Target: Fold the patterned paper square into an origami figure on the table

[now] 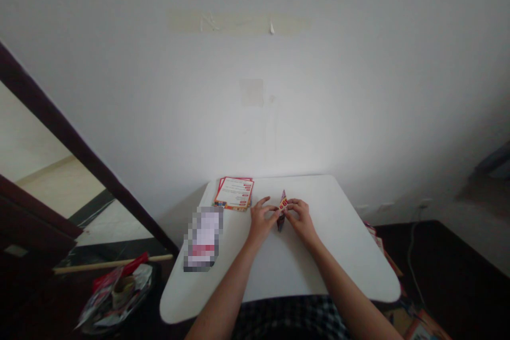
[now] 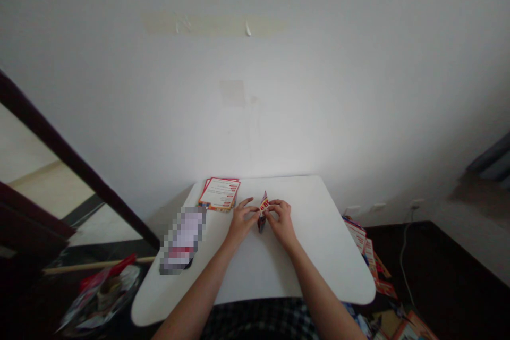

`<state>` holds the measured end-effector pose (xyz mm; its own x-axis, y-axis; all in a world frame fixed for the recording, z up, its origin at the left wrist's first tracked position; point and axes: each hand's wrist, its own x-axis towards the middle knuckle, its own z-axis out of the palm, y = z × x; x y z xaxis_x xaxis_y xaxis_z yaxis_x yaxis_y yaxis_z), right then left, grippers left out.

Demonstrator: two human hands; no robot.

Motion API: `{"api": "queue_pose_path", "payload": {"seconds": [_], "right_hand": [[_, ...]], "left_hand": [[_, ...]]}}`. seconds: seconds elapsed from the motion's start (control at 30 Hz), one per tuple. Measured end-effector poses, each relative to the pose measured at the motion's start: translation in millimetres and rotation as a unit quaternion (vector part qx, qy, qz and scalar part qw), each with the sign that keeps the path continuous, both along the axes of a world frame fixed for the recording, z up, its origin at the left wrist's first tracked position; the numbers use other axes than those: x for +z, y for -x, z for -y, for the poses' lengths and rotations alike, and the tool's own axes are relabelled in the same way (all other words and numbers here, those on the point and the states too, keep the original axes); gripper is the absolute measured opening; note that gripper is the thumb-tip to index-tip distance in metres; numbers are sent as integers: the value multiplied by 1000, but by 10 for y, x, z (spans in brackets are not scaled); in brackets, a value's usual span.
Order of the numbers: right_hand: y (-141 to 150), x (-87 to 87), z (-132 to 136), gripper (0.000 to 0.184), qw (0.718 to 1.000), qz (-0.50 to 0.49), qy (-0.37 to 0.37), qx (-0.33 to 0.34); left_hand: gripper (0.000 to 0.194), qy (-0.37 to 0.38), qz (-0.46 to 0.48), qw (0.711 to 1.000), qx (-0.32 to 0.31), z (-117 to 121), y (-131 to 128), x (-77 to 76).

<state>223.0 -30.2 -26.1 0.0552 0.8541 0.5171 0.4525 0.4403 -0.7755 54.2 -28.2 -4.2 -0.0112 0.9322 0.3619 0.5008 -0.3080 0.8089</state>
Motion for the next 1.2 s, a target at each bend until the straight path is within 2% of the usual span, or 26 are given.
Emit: {"api": "queue_pose_path", "payload": {"seconds": [0.4, 0.53, 0.8, 1.03, 1.2], "right_hand": [[32, 36, 30, 9, 999, 16, 12, 36], [29, 7, 21, 9, 999, 17, 2, 39], [-23, -63, -32, 15, 1000, 5, -16, -3], [7, -24, -8, 11, 1000, 22, -3, 17], [19, -4, 13, 13, 1000, -1, -2, 11]], "left_hand": [[9, -4, -51, 998, -29, -8, 4, -22], [8, -3, -43, 999, -34, -16, 13, -5], [12, -13, -40, 999, -8, 15, -24, 31], [10, -29, -55, 998, -18, 22, 0, -10], [9, -27, -41, 999, -22, 1, 13, -10]]}}
